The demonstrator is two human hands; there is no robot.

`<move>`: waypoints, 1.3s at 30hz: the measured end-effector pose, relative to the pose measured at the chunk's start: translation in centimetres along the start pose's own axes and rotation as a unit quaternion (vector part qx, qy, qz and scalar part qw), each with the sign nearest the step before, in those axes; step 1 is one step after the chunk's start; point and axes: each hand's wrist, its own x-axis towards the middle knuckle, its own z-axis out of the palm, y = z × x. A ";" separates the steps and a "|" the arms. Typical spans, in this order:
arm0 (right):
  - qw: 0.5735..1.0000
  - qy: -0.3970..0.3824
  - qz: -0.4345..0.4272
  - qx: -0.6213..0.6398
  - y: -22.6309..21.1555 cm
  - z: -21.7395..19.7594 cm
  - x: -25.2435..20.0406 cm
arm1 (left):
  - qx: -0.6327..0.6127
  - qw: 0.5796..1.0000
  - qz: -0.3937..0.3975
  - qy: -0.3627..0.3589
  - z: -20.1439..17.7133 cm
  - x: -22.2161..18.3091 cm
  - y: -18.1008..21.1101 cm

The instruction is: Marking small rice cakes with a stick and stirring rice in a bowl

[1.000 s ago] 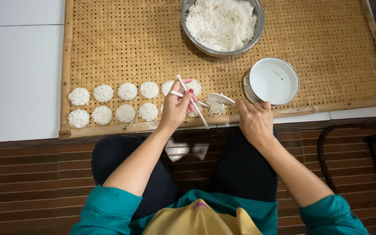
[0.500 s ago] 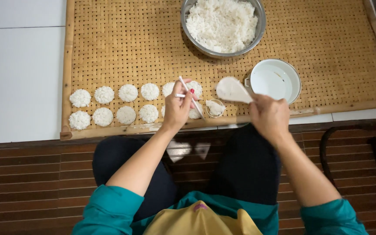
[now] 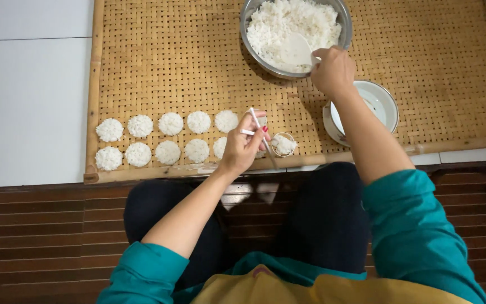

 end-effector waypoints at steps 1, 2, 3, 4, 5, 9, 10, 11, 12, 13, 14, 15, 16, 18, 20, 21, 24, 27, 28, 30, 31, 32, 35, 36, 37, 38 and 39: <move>1.000 0.000 0.000 0.000 0.0 0.2 0.2 | 0.000 1.000 0.000 0.000 -0.1 0.1 0.0; 0.999 -0.003 -0.009 -0.035 0.0 0.4 0.4 | -0.006 1.000 -0.002 -0.002 -0.2 0.1 -0.1; 0.997 -0.006 -0.019 -0.071 0.2 0.5 0.5 | -0.013 1.000 -0.004 -0.004 -0.2 0.2 -0.1; 0.997 -0.006 -0.018 -0.072 -0.1 0.2 0.3 | -0.015 1.000 -0.004 -0.005 -0.4 0.2 -0.3; 0.994 0.034 -0.035 -0.098 -0.3 -0.1 0.2 | -0.035 0.999 0.002 -0.001 -0.5 0.3 -0.5; 0.978 0.025 -0.065 0.196 -3.5 -4.6 -3.4 | -0.072 0.997 0.003 0.012 -0.8 0.1 1.4; 0.978 0.026 -0.065 0.195 -5.0 -6.1 -5.8 | -0.072 0.997 0.005 0.011 -0.9 0.3 0.9; 0.960 -0.045 -0.044 0.274 -6.4 -7.5 -8.3 | -0.070 0.997 0.012 0.029 -0.9 0.3 0.4; 0.929 -0.115 -0.024 0.350 -7.8 -9.0 -10.9 | -0.068 0.996 0.019 0.047 -0.9 0.4 -0.1; 0.930 -0.114 -0.024 0.349 -8.3 -8.7 -12.3 | -0.069 0.996 0.020 0.047 -0.9 0.3 0.3; 0.916 -0.155 -0.022 0.371 -8.7 -8.5 -13.7 | -0.071 0.996 0.020 0.054 -0.8 0.3 0.6; 0.899 -0.195 -0.019 0.391 -9.2 -8.2 -15.3 | -0.073 0.995 0.018 0.059 -0.7 0.1 1.0; 0.899 -0.195 -0.018 0.391 -10.2 -8.3 -16.3 | -0.074 0.995 0.018 0.058 -0.6 0.0 1.0; 0.920 -0.184 0.066 0.340 -12.5 -8.6 -18.3 | -0.082 0.995 0.022 0.058 -0.4 -0.3 1.2; 0.899 -0.147 0.089 0.403 -12.3 -8.8 -19.1 | -0.084 0.995 0.020 0.057 -0.4 -0.6 1.8; 0.872 -0.111 0.110 0.464 -12.3 -8.8 -19.4 | -0.087 0.994 0.016 0.059 -0.4 -0.7 2.0; 0.796 -0.006 0.172 0.581 -9.0 -7.8 -20.2 | -0.072 0.994 0.012 0.077 -1.0 -1.0 2.5; 0.775 0.070 0.188 0.600 -5.0 -6.6 -21.6 | -0.019 0.995 0.015 0.098 -1.7 -1.4 3.6; 0.775 0.069 0.189 0.600 -5.1 -7.7 -21.8 | -0.019 0.995 0.014 0.098 -1.7 -1.2 2.8; 0.810 0.057 0.106 0.574 -5.2 -9.7 -21.9 | 0.031 0.995 0.042 0.089 -1.7 -0.6 1.1; 0.810 0.056 0.107 0.574 -5.1 -9.7 -21.7 | 0.031 0.995 0.041 0.090 -1.5 -0.5 0.4; 0.824 0.059 0.088 0.556 -5.0 -9.6 -21.5 | 0.041 0.995 0.046 0.081 -1.3 -0.3 -0.3; 0.857 0.072 0.062 0.507 -5.2 -9.1 -20.3 | 0.072 0.993 0.062 0.069 -0.8 -0.5 0.3; 0.875 0.083 0.054 0.474 -5.3 -8.9 -19.9 | 0.093 0.991 0.073 0.065 -0.6 -0.7 1.0; 0.875 0.082 0.055 0.474 -5.4 -8.4 -19.8 | 0.093 0.991 0.072 0.065 -0.4 -0.8 0.7; 0.876 0.085 0.047 0.472 -5.5 -7.9 -19.6 | 0.096 0.991 0.073 0.063 -0.3 -0.9 0.5; 0.877 0.087 0.037 0.471 -5.6 -7.4 -19.2 | 0.100 0.990 0.075 0.064 -0.3 -1.0 0.3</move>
